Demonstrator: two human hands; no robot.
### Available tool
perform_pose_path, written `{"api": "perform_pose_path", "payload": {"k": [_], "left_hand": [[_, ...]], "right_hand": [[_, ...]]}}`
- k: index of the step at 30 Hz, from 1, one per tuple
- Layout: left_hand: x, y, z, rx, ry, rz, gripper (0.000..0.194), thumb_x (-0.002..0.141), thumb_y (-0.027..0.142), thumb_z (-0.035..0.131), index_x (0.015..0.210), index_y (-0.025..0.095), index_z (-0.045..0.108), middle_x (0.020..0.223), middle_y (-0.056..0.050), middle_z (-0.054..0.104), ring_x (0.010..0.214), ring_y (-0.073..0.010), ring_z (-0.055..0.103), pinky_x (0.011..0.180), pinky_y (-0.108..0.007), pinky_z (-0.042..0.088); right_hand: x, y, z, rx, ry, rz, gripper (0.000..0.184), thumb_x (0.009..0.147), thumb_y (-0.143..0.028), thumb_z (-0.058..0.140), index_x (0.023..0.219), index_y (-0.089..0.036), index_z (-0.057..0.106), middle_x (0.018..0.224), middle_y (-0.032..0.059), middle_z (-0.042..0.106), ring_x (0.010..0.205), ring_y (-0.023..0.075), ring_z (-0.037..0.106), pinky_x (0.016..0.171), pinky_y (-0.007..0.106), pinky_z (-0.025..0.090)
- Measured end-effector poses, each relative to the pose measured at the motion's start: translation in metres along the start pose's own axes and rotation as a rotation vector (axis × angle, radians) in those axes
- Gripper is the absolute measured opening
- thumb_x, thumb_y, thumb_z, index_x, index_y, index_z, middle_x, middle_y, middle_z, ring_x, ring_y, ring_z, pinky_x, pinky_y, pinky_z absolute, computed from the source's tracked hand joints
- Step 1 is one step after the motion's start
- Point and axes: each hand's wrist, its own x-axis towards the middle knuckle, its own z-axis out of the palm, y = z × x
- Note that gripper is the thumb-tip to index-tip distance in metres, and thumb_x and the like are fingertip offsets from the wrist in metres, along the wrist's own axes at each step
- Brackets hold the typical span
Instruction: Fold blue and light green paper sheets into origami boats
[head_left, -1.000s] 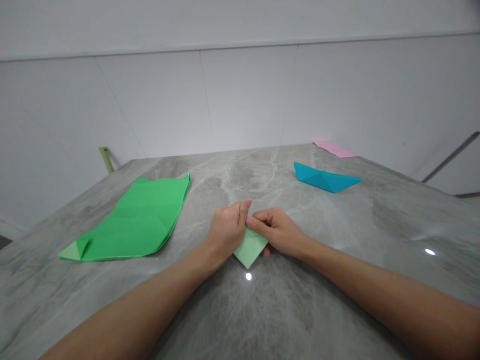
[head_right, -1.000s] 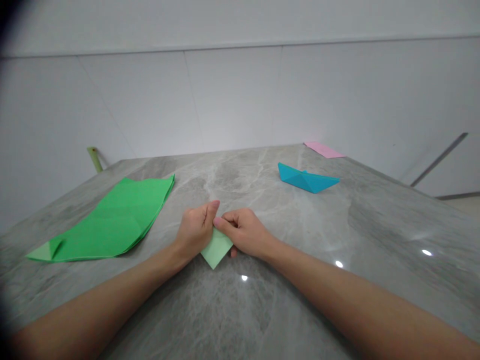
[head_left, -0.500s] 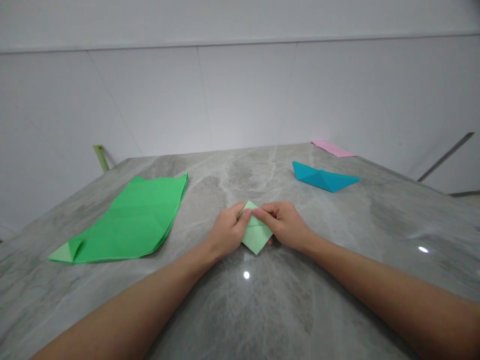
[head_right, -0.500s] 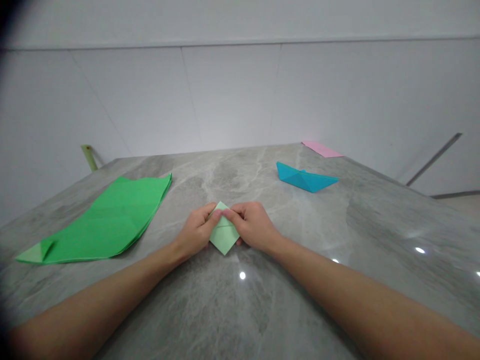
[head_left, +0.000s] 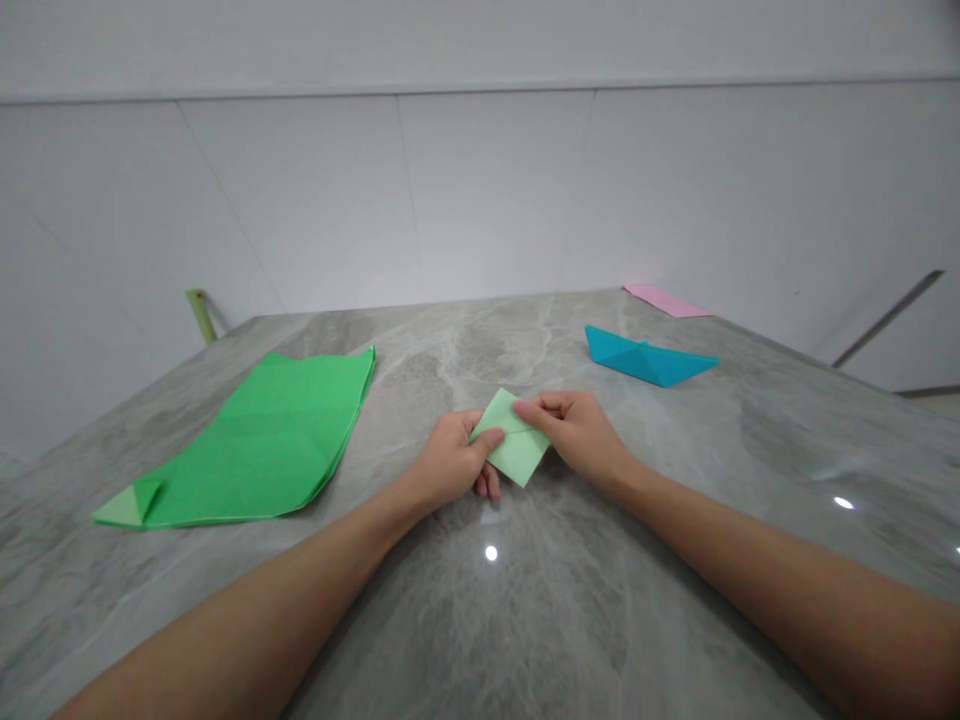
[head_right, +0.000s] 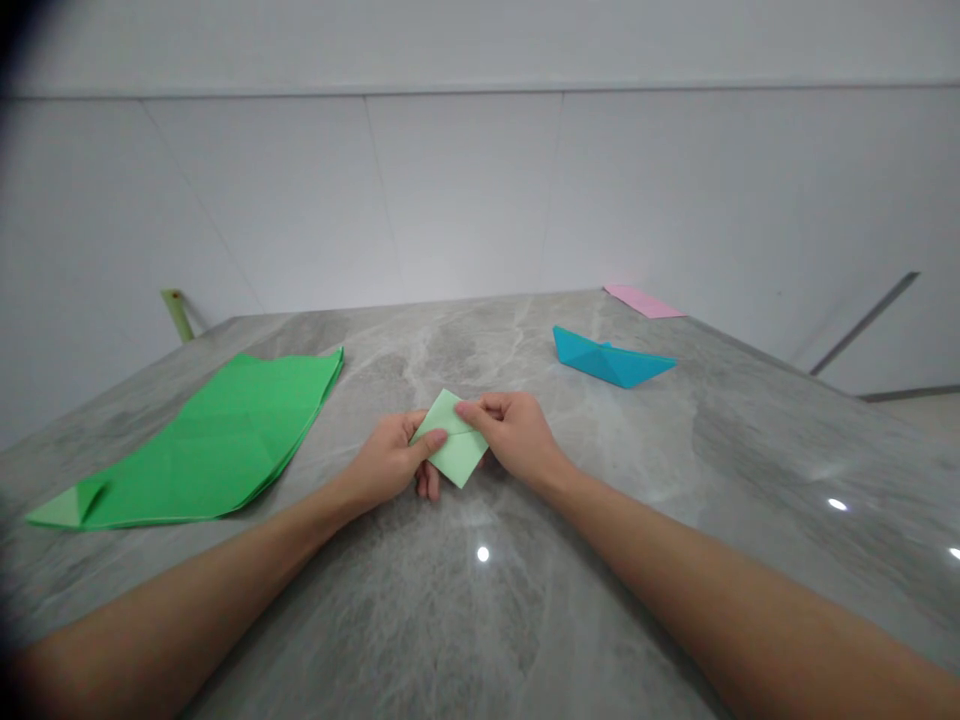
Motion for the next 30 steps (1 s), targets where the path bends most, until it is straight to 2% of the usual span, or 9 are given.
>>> {"api": "perform_pose_path", "payload": {"k": [2, 4, 9, 11, 14, 17, 22, 26, 30], "left_hand": [[0.001, 0.0, 0.0, -0.048, 0.121, 0.025, 0.025, 0.088, 0.039, 0.054, 0.088, 0.014, 0.053, 0.042, 0.001, 0.059, 0.034, -0.0125, 0.054, 0.036, -0.019, 0.044], [0.002, 0.0, 0.0, -0.074, 0.165, 0.031, 0.026, 0.087, 0.039, 0.055, 0.085, 0.013, 0.054, 0.044, 0.0, 0.06, 0.035, -0.0128, 0.056, 0.037, -0.019, 0.045], [0.002, 0.003, -0.001, -0.055, -0.058, -0.054, 0.028, 0.084, 0.039, 0.058, 0.077, 0.011, 0.057, 0.051, -0.005, 0.065, 0.038, -0.013, 0.06, 0.036, -0.018, 0.043], [0.001, 0.003, -0.001, -0.04, -0.067, -0.05, 0.027, 0.084, 0.037, 0.057, 0.075, 0.011, 0.057, 0.052, -0.005, 0.065, 0.036, -0.0114, 0.058, 0.034, -0.016, 0.039], [-0.001, 0.002, 0.002, -0.032, 0.058, -0.028, 0.026, 0.087, 0.032, 0.053, 0.071, 0.012, 0.057, 0.053, -0.003, 0.065, 0.032, -0.009, 0.054, 0.033, -0.016, 0.038], [-0.001, 0.001, 0.004, -0.021, 0.149, -0.014, 0.027, 0.088, 0.029, 0.049, 0.069, 0.012, 0.056, 0.053, -0.003, 0.065, 0.032, -0.0091, 0.053, 0.032, -0.017, 0.038], [-0.001, 0.004, 0.003, 0.001, 0.127, 0.0, 0.027, 0.088, 0.028, 0.048, 0.068, 0.012, 0.057, 0.045, -0.002, 0.06, 0.03, -0.0092, 0.051, 0.032, -0.016, 0.035], [-0.002, 0.004, 0.002, 0.007, 0.099, 0.017, 0.032, 0.087, 0.034, 0.05, 0.065, 0.012, 0.058, 0.039, -0.001, 0.055, 0.03, -0.0092, 0.05, 0.033, -0.016, 0.033], [-0.001, 0.001, 0.001, 0.002, 0.162, 0.062, 0.037, 0.087, 0.04, 0.051, 0.062, 0.013, 0.059, 0.037, 0.0, 0.054, 0.028, -0.0088, 0.046, 0.033, -0.018, 0.035]], "right_hand": [[0.002, 0.002, 0.002, 0.126, 0.007, 0.058, 0.036, 0.074, -0.05, 0.068, 0.069, -0.014, 0.065, 0.057, 0.0023, 0.064, 0.048, 0.0125, 0.056, 0.048, 0.024, 0.043], [0.003, 0.005, 0.003, 0.18, 0.011, 0.089, 0.038, 0.072, -0.05, 0.07, 0.068, -0.013, 0.067, 0.058, 0.0035, 0.065, 0.051, 0.013, 0.057, 0.052, 0.026, 0.044], [0.004, 0.008, 0.002, 0.192, 0.126, 0.078, 0.042, 0.07, -0.054, 0.071, 0.063, -0.013, 0.066, 0.056, 0.0012, 0.061, 0.05, 0.0113, 0.052, 0.051, 0.025, 0.04], [0.003, 0.007, 0.002, 0.216, 0.138, 0.078, 0.04, 0.07, -0.053, 0.072, 0.065, -0.013, 0.067, 0.057, 0.0007, 0.061, 0.05, 0.0105, 0.051, 0.049, 0.024, 0.039], [0.002, 0.001, 0.004, 0.248, 0.05, 0.118, 0.036, 0.066, -0.047, 0.076, 0.074, -0.013, 0.07, 0.065, 0.0024, 0.068, 0.052, 0.0113, 0.056, 0.052, 0.025, 0.044], [-0.001, -0.005, 0.006, 0.212, -0.032, 0.151, 0.037, 0.063, -0.045, 0.079, 0.076, -0.012, 0.07, 0.064, 0.0029, 0.069, 0.049, 0.012, 0.059, 0.052, 0.025, 0.046], [-0.003, -0.013, 0.004, 0.166, -0.013, 0.116, 0.033, 0.064, -0.041, 0.078, 0.075, -0.011, 0.07, 0.065, 0.0033, 0.07, 0.048, 0.0122, 0.061, 0.05, 0.024, 0.048], [-0.003, -0.012, 0.005, 0.164, -0.001, 0.087, 0.031, 0.065, -0.039, 0.077, 0.075, -0.012, 0.068, 0.065, 0.0028, 0.07, 0.046, 0.0112, 0.06, 0.049, 0.023, 0.047], [-0.003, -0.007, 0.007, 0.118, -0.151, 0.123, 0.033, 0.067, -0.044, 0.075, 0.067, -0.012, 0.065, 0.057, 0.0018, 0.066, 0.041, 0.0099, 0.057, 0.043, 0.02, 0.044]]}}
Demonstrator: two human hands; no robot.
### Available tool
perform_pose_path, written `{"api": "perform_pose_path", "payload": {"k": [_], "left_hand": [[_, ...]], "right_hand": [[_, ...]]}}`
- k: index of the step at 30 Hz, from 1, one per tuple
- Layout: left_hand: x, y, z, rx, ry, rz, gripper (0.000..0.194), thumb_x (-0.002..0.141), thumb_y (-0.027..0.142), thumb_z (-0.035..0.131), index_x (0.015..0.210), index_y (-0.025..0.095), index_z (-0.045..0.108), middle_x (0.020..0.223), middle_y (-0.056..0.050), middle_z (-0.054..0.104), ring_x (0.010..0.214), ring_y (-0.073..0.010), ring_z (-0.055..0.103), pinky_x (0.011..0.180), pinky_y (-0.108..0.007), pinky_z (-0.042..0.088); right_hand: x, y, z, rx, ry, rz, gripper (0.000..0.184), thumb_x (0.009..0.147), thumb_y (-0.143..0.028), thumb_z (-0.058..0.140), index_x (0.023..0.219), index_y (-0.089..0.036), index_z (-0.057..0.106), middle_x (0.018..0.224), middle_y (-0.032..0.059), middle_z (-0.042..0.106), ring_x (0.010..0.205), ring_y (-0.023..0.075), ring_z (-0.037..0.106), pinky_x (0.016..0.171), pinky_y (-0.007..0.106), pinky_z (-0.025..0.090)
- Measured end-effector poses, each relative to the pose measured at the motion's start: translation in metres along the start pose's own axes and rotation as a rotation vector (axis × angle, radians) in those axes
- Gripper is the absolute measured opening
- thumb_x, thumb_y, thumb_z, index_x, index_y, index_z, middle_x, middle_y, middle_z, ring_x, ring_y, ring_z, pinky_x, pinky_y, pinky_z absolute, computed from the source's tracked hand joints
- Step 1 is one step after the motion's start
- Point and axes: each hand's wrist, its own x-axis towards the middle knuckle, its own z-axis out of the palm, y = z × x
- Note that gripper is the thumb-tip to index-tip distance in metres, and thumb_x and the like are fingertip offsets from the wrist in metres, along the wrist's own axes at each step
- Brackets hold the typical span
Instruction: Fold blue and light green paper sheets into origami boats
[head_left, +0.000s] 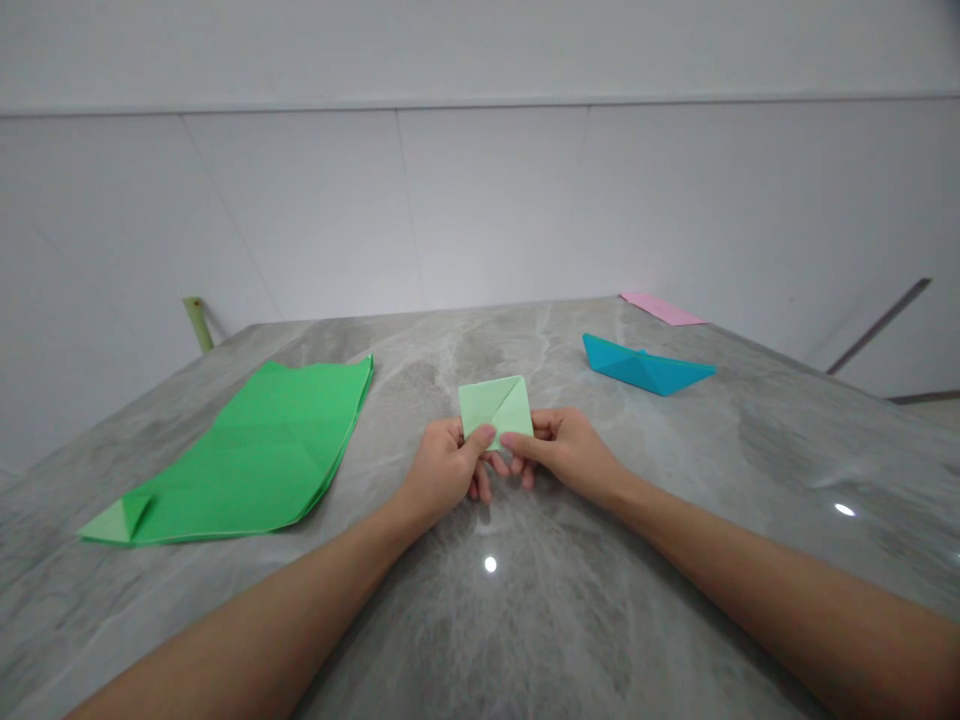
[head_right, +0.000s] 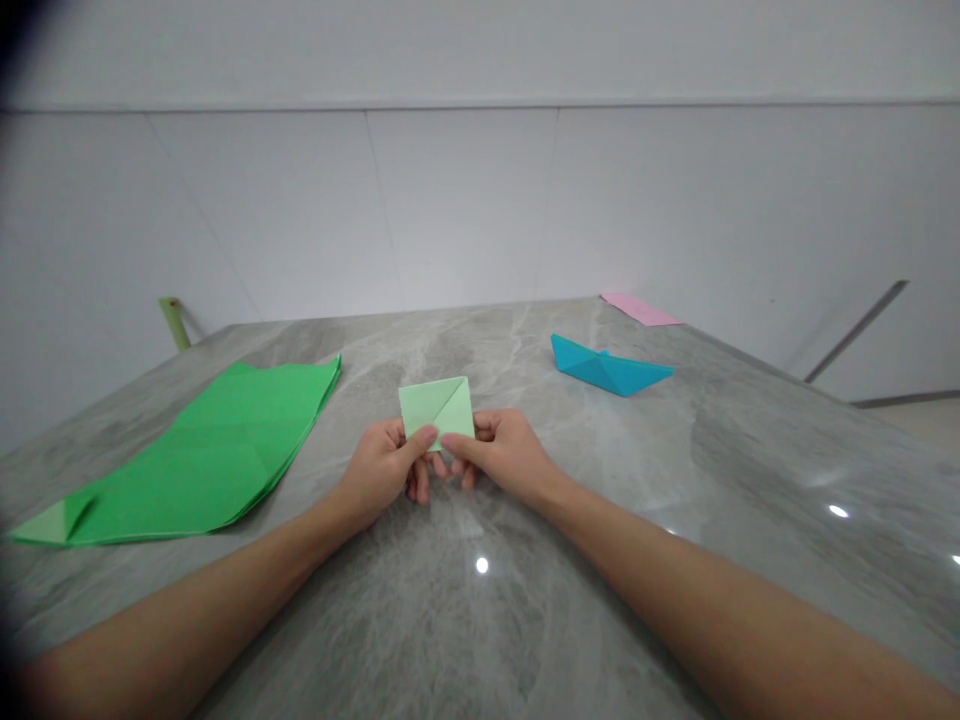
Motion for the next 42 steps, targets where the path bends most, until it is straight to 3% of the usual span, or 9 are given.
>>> {"api": "perform_pose_path", "payload": {"k": [2, 7, 10, 15, 18, 23, 30, 38, 42], "left_hand": [[0.0, -0.001, -0.001, 0.001, -0.001, 0.011, 0.041, 0.087, 0.043, 0.051, 0.061, 0.013, 0.06, 0.037, 0.0, 0.054, 0.029, -0.0088, 0.046, 0.034, -0.018, 0.036], [0.0, 0.0, -0.004, -0.012, -0.185, 0.01, 0.043, 0.082, 0.05, 0.058, 0.063, 0.012, 0.061, 0.043, -0.001, 0.056, 0.031, -0.0092, 0.05, 0.034, -0.018, 0.036], [-0.002, 0.002, -0.004, -0.043, -0.213, 0.008, 0.04, 0.08, 0.05, 0.06, 0.063, 0.013, 0.057, 0.047, 0.0, 0.056, 0.029, -0.0069, 0.046, 0.031, -0.017, 0.031], [-0.005, 0.003, -0.003, -0.065, -0.234, -0.041, 0.035, 0.079, 0.047, 0.061, 0.07, 0.014, 0.056, 0.046, 0.003, 0.054, 0.027, -0.0049, 0.039, 0.029, -0.016, 0.028], [-0.005, 0.002, 0.0, -0.078, -0.232, -0.091, 0.037, 0.077, 0.049, 0.063, 0.07, 0.013, 0.056, 0.046, 0.0, 0.058, 0.029, -0.0086, 0.048, 0.03, -0.016, 0.032], [-0.005, 0.001, 0.004, -0.172, -0.08, -0.09, 0.045, 0.073, 0.055, 0.067, 0.072, 0.01, 0.06, 0.056, -0.007, 0.066, 0.043, -0.0155, 0.063, 0.041, -0.022, 0.049], [-0.006, 0.002, 0.0, -0.105, -0.248, -0.108, 0.05, 0.076, 0.056, 0.063, 0.056, 0.01, 0.059, 0.045, -0.007, 0.059, 0.037, -0.0145, 0.058, 0.036, -0.021, 0.044], [-0.006, 0.003, 0.0, -0.06, -0.258, -0.121, 0.052, 0.078, 0.055, 0.06, 0.051, 0.011, 0.058, 0.041, -0.007, 0.057, 0.034, -0.0136, 0.056, 0.034, -0.019, 0.039], [-0.008, 0.002, -0.001, -0.073, -0.27, -0.123, 0.054, 0.078, 0.058, 0.06, 0.051, 0.012, 0.058, 0.041, -0.006, 0.057, 0.034, -0.0132, 0.055, 0.035, -0.02, 0.039]], "right_hand": [[0.0, 0.002, 0.001, -0.013, -0.063, 0.042, 0.037, 0.069, -0.048, 0.073, 0.062, -0.013, 0.063, 0.05, 0.0016, 0.064, 0.037, 0.0095, 0.055, 0.039, 0.019, 0.041], [-0.002, 0.006, -0.002, 0.083, -0.049, 0.042, 0.046, 0.067, -0.057, 0.072, 0.057, -0.015, 0.057, 0.043, 0.0008, 0.06, 0.033, 0.0091, 0.051, 0.033, 0.018, 0.037], [-0.002, 0.008, -0.006, 0.09, -0.089, 0.034, 0.049, 0.066, -0.06, 0.073, 0.058, -0.013, 0.059, 0.042, 0.0015, 0.06, 0.03, 0.0086, 0.048, 0.031, 0.018, 0.035], [0.0, 0.006, -0.016, 0.072, -0.142, -0.016, 0.049, 0.067, -0.058, 0.074, 0.06, -0.011, 0.064, 0.052, 0.0066, 0.066, 0.041, 0.0129, 0.058, 0.041, 0.024, 0.047], [0.001, 0.002, -0.02, -0.014, -0.089, -0.107, 0.048, 0.07, -0.057, 0.072, 0.057, -0.012, 0.063, 0.058, 0.0075, 0.068, 0.043, 0.0113, 0.058, 0.044, 0.023, 0.045], [-0.001, 0.002, -0.016, -0.153, -0.065, -0.113, 0.047, 0.07, -0.052, 0.072, 0.047, -0.015, 0.056, 0.04, -0.0013, 0.053, 0.034, 0.0046, 0.035, 0.036, 0.02, 0.024], [0.001, 0.007, -0.011, -0.084, 0.02, -0.142, 0.038, 0.07, -0.049, 0.073, 0.057, -0.015, 0.063, 0.046, -0.0022, 0.053, 0.042, 0.0082, 0.043, 0.042, 0.022, 0.031], [0.0, 0.002, -0.016, -0.055, 0.05, -0.149, 0.045, 0.072, -0.052, 0.071, 0.05, -0.015, 0.058, 0.041, -0.0022, 0.049, 0.04, 0.008, 0.042, 0.042, 0.022, 0.03], [0.007, 0.005, -0.026, 0.037, 0.146, -0.212, 0.049, 0.078, -0.054, 0.066, 0.049, -0.016, 0.056, 0.042, -0.0016, 0.049, 0.038, 0.0078, 0.041, 0.04, 0.023, 0.033]]}}
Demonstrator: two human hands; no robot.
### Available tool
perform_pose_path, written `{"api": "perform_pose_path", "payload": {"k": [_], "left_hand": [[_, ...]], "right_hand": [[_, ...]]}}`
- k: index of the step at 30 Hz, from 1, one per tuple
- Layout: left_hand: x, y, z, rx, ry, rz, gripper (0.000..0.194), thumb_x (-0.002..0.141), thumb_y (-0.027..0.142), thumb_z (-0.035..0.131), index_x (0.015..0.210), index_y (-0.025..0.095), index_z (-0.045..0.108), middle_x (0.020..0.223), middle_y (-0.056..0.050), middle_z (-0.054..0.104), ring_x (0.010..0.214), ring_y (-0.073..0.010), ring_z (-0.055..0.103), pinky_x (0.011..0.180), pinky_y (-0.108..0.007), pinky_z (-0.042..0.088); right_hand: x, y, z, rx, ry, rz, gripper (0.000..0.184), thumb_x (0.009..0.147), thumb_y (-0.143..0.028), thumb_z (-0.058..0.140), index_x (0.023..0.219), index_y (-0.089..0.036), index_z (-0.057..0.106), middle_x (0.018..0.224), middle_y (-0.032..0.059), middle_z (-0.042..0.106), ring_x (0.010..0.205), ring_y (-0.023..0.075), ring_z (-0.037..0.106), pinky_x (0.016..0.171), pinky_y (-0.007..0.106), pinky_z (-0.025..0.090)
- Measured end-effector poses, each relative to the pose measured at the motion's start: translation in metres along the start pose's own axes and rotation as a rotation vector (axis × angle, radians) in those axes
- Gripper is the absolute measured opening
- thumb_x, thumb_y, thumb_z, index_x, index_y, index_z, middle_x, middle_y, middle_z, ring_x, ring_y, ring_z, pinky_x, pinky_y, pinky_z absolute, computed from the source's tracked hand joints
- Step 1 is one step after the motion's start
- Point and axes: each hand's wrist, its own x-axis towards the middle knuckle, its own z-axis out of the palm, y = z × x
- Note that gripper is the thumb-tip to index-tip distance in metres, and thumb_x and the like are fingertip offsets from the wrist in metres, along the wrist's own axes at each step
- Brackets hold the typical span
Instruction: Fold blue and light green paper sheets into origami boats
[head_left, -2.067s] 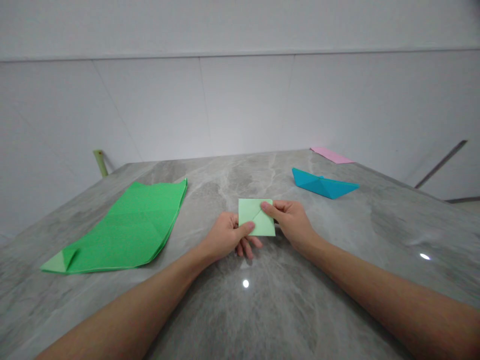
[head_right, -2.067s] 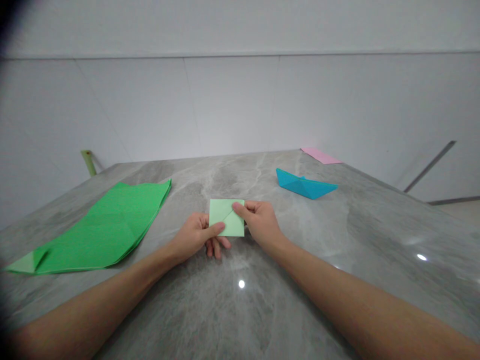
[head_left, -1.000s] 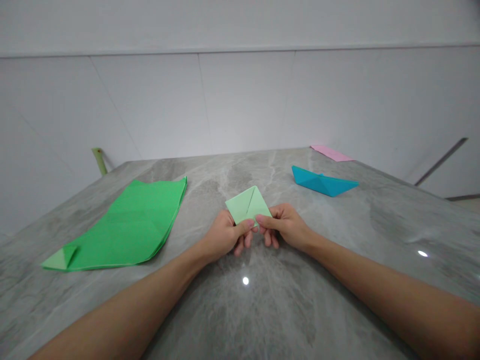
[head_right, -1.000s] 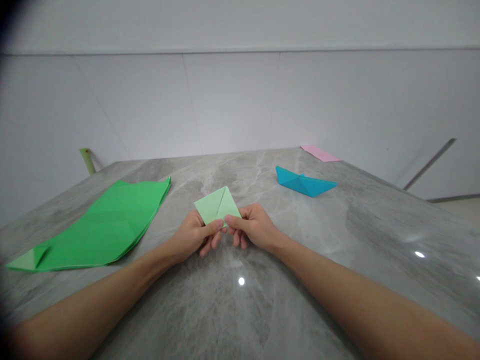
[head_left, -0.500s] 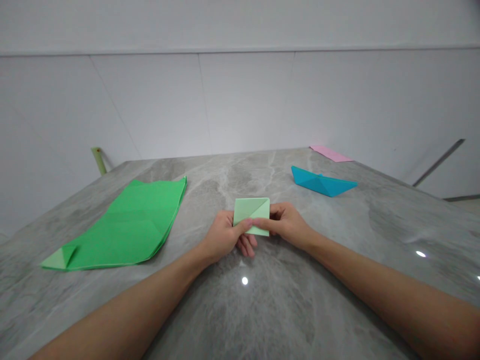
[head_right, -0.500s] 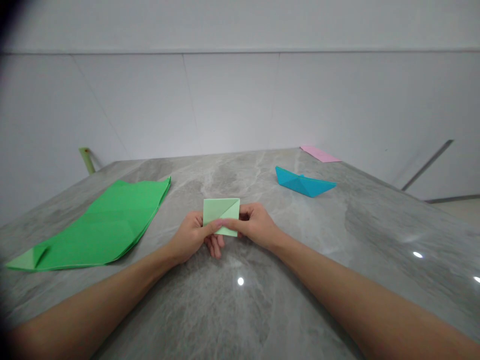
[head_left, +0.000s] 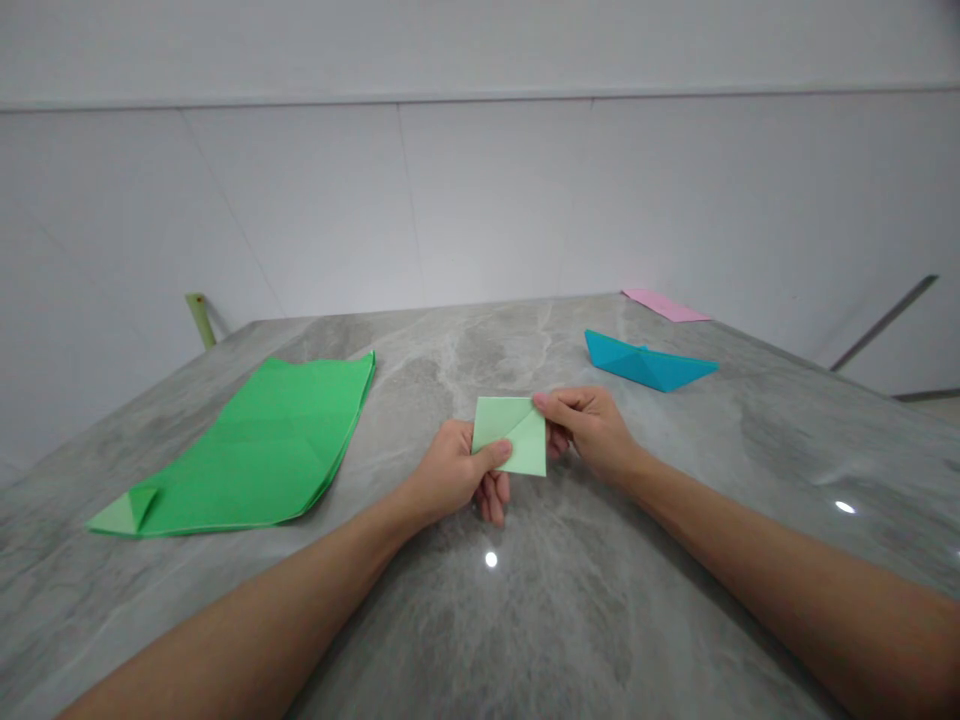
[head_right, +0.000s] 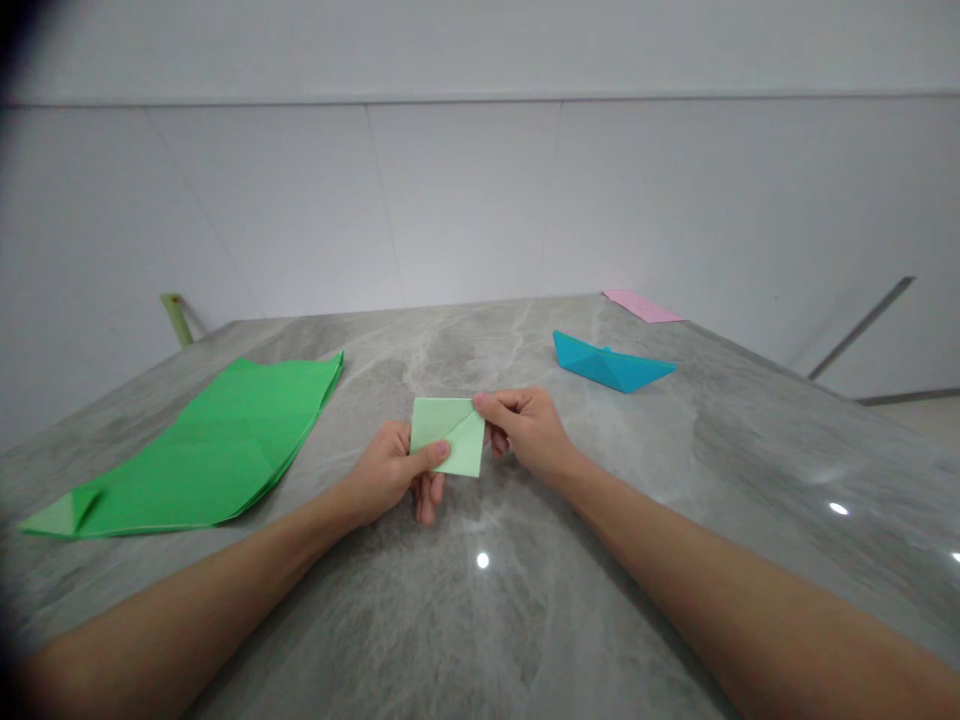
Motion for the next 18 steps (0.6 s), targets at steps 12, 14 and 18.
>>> {"api": "perform_pose_path", "payload": {"k": [12, 14, 18], "left_hand": [[0.001, -0.003, 0.001, -0.055, -0.053, 0.018, 0.054, 0.079, 0.058, 0.061, 0.056, 0.009, 0.06, 0.045, -0.008, 0.06, 0.036, -0.0139, 0.058, 0.037, -0.019, 0.044], [0.002, -0.004, -0.001, -0.164, -0.012, 0.064, 0.041, 0.08, 0.051, 0.065, 0.08, 0.01, 0.062, 0.054, -0.007, 0.066, 0.039, -0.0165, 0.062, 0.037, -0.021, 0.047], [0.003, -0.003, -0.005, -0.413, -0.033, 0.145, 0.041, 0.081, 0.03, 0.066, 0.116, 0.02, 0.047, 0.066, -0.004, 0.072, 0.045, -0.0216, 0.067, 0.038, -0.026, 0.051]], "right_hand": [[-0.007, 0.001, 0.007, 0.143, -0.237, 0.148, 0.031, 0.073, -0.04, 0.074, 0.063, -0.014, 0.061, 0.041, -0.0059, 0.045, 0.032, 0.0043, 0.034, 0.031, 0.018, 0.025], [-0.006, 0.0, 0.007, 0.247, -0.236, 0.186, 0.024, 0.071, -0.034, 0.073, 0.066, -0.013, 0.063, 0.041, -0.0067, 0.044, 0.032, 0.0035, 0.03, 0.031, 0.017, 0.026], [-0.004, -0.003, 0.006, 0.393, -0.198, 0.268, 0.018, 0.064, -0.023, 0.071, 0.078, -0.012, 0.071, 0.042, -0.0058, 0.046, 0.034, 0.0045, 0.03, 0.032, 0.017, 0.031]]}}
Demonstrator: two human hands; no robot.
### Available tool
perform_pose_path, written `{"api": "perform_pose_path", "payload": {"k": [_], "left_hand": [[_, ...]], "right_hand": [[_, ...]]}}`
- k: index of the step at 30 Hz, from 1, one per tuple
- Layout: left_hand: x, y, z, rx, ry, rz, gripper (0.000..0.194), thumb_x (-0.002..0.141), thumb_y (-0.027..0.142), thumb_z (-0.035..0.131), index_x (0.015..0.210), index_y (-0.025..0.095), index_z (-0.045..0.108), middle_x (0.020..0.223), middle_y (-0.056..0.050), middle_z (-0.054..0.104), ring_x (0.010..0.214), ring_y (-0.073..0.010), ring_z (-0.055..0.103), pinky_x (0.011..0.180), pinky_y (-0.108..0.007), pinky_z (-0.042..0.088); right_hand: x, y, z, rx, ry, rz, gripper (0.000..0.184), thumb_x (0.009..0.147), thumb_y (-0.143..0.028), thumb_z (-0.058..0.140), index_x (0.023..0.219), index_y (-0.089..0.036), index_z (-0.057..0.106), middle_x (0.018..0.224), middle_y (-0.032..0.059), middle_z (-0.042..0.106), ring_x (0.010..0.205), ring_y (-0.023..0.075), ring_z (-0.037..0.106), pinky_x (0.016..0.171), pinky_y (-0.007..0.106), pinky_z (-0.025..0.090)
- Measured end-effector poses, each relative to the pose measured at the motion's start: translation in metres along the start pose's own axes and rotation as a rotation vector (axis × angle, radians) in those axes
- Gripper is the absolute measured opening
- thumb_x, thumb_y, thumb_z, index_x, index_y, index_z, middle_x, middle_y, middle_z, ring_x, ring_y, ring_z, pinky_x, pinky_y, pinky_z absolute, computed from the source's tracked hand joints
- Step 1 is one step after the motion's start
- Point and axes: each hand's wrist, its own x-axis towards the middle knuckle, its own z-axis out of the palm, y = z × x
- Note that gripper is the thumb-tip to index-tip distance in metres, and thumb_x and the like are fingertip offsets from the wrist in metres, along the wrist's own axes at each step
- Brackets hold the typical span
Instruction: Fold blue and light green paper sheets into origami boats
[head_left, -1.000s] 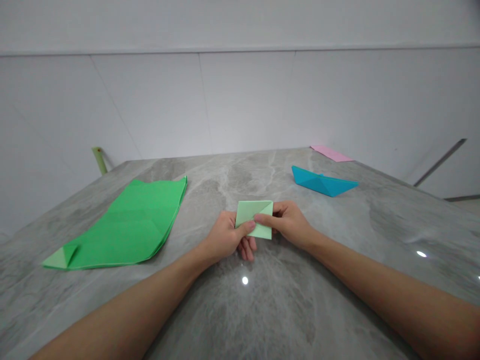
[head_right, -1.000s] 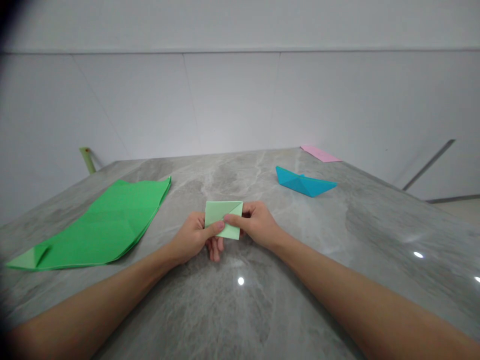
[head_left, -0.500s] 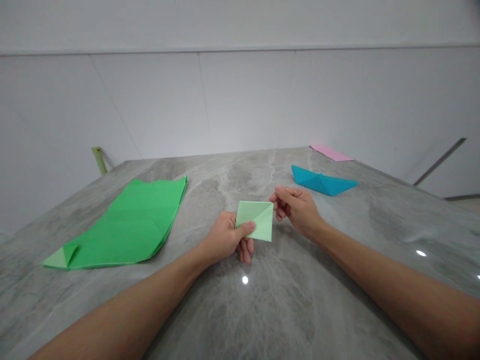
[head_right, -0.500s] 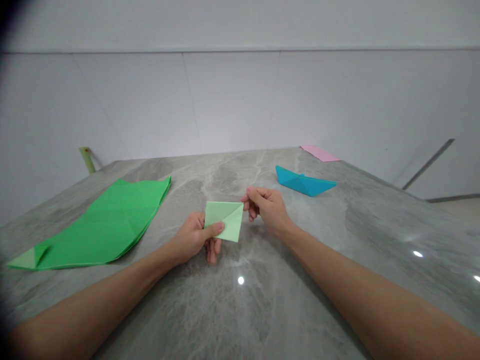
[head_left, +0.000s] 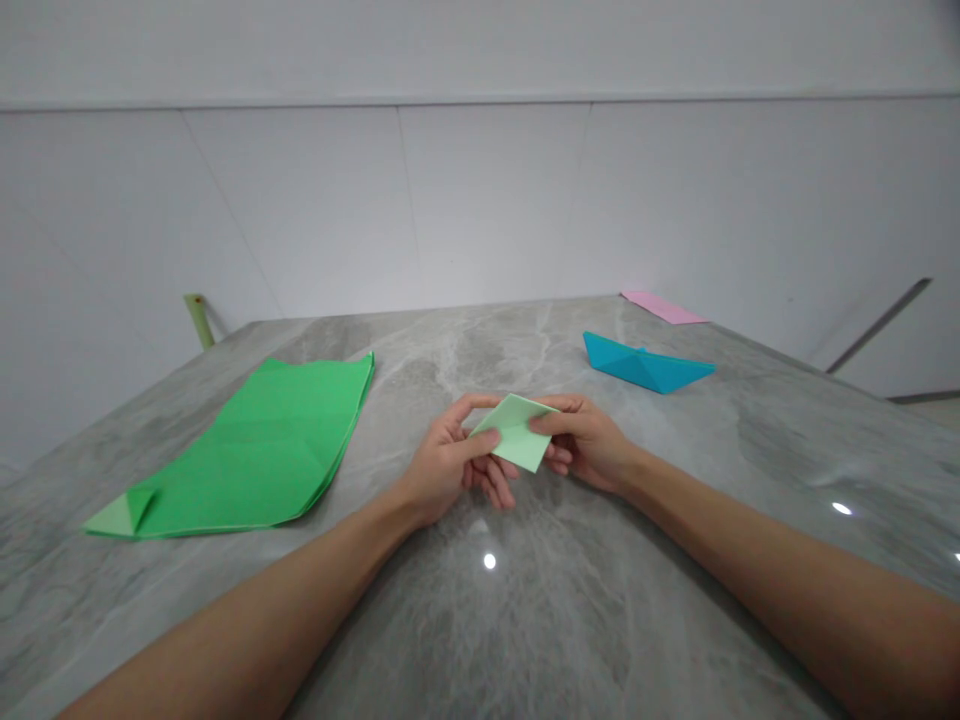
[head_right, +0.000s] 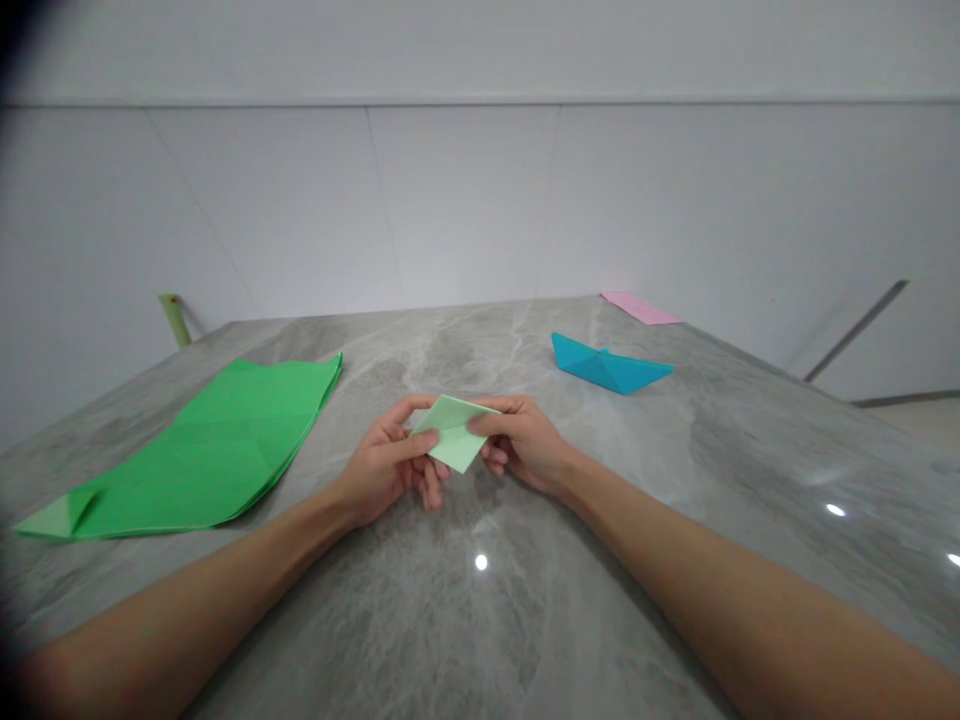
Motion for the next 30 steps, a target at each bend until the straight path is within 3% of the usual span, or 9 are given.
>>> {"api": "perform_pose_path", "payload": {"k": [3, 6, 9, 11, 13, 15, 20, 26, 30], "left_hand": [[-0.001, 0.003, -0.001, -0.134, -0.047, -0.01, 0.03, 0.077, 0.022, 0.065, 0.105, 0.017, 0.054, 0.07, -0.007, 0.074, 0.057, -0.0233, 0.071, 0.048, -0.028, 0.056], [-0.001, 0.005, 0.0, -0.202, -0.046, -0.004, 0.029, 0.072, 0.027, 0.067, 0.095, 0.011, 0.061, 0.074, -0.011, 0.074, 0.067, -0.0245, 0.073, 0.061, -0.031, 0.058], [0.0, 0.003, 0.004, -0.131, 0.071, 0.002, 0.03, 0.074, 0.037, 0.069, 0.082, 0.009, 0.061, 0.067, -0.012, 0.073, 0.062, -0.0215, 0.072, 0.059, -0.028, 0.057], [0.002, 0.0, 0.008, -0.014, 0.171, 0.044, 0.03, 0.074, 0.037, 0.073, 0.079, 0.011, 0.06, 0.064, -0.01, 0.072, 0.057, -0.0194, 0.071, 0.056, -0.026, 0.057], [0.003, -0.003, 0.011, 0.096, 0.256, 0.116, 0.031, 0.072, 0.033, 0.076, 0.088, 0.012, 0.06, 0.068, -0.007, 0.073, 0.059, -0.0191, 0.071, 0.059, -0.028, 0.058], [0.004, -0.004, 0.013, 0.177, 0.327, 0.166, 0.036, 0.072, 0.031, 0.076, 0.099, 0.014, 0.06, 0.073, -0.005, 0.074, 0.061, -0.0192, 0.071, 0.062, -0.031, 0.059], [0.006, -0.004, 0.013, 0.356, 0.375, 0.068, 0.02, 0.077, 0.03, 0.069, 0.08, 0.01, 0.066, 0.064, -0.006, 0.072, 0.059, -0.0179, 0.07, 0.057, -0.026, 0.058], [0.006, 0.004, 0.019, 0.301, 0.381, -0.084, 0.012, 0.081, 0.017, 0.062, 0.077, 0.008, 0.069, 0.06, -0.007, 0.071, 0.052, -0.0143, 0.068, 0.053, -0.023, 0.056], [0.005, 0.005, 0.021, 0.256, 0.375, -0.086, 0.012, 0.08, 0.018, 0.063, 0.077, 0.008, 0.069, 0.06, -0.007, 0.071, 0.052, -0.0147, 0.068, 0.052, -0.022, 0.056]], "right_hand": [[0.001, -0.001, -0.002, 0.037, 0.05, 0.003, 0.016, 0.059, -0.019, 0.07, 0.074, -0.014, 0.074, 0.04, -0.0041, 0.049, 0.036, 0.0064, 0.036, 0.033, 0.018, 0.032], [0.001, 0.001, -0.008, -0.041, 0.035, -0.053, 0.013, 0.057, -0.017, 0.068, 0.068, -0.015, 0.076, 0.043, -0.002, 0.053, 0.038, 0.0071, 0.039, 0.035, 0.019, 0.033], [0.001, 0.002, -0.013, -0.138, -0.057, -0.109, 0.02, 0.059, -0.02, 0.066, 0.073, -0.012, 0.077, 0.054, 0.0022, 0.06, 0.043, 0.0085, 0.047, 0.039, 0.02, 0.038], [0.002, 0.003, -0.012, -0.118, -0.065, -0.106, 0.031, 0.062, -0.025, 0.068, 0.088, -0.012, 0.076, 0.063, 0.0036, 0.065, 0.047, 0.0109, 0.053, 0.042, 0.022, 0.042], [0.003, 0.006, -0.008, -0.078, 0.022, -0.091, 0.046, 0.065, -0.028, 0.073, 0.109, -0.017, 0.07, 0.071, 0.0019, 0.067, 0.051, 0.0126, 0.057, 0.045, 0.025, 0.047], [0.005, 0.009, -0.002, -0.069, 0.124, -0.081, 0.054, 0.064, -0.03, 0.079, 0.115, -0.021, 0.065, 0.074, 0.0001, 0.068, 0.054, 0.0132, 0.059, 0.049, 0.026, 0.049], [0.003, 0.013, 0.009, -0.264, 0.16, -0.112, 0.03, 0.061, -0.038, 0.083, 0.07, -0.012, 0.071, 0.067, 0.003, 0.068, 0.059, 0.0119, 0.056, 0.059, 0.026, 0.044], [0.004, 0.013, 0.007, -0.344, 0.249, -0.168, 0.048, 0.072, -0.056, 0.07, 0.051, -0.015, 0.059, 0.045, -0.0004, 0.054, 0.041, 0.009, 0.045, 0.043, 0.023, 0.032], [0.01, 0.017, 0.006, -0.312, 0.327, -0.169, 0.057, 0.076, -0.064, 0.061, 0.045, -0.016, 0.053, 0.041, 0.0009, 0.052, 0.038, 0.0109, 0.047, 0.04, 0.024, 0.036]]}}
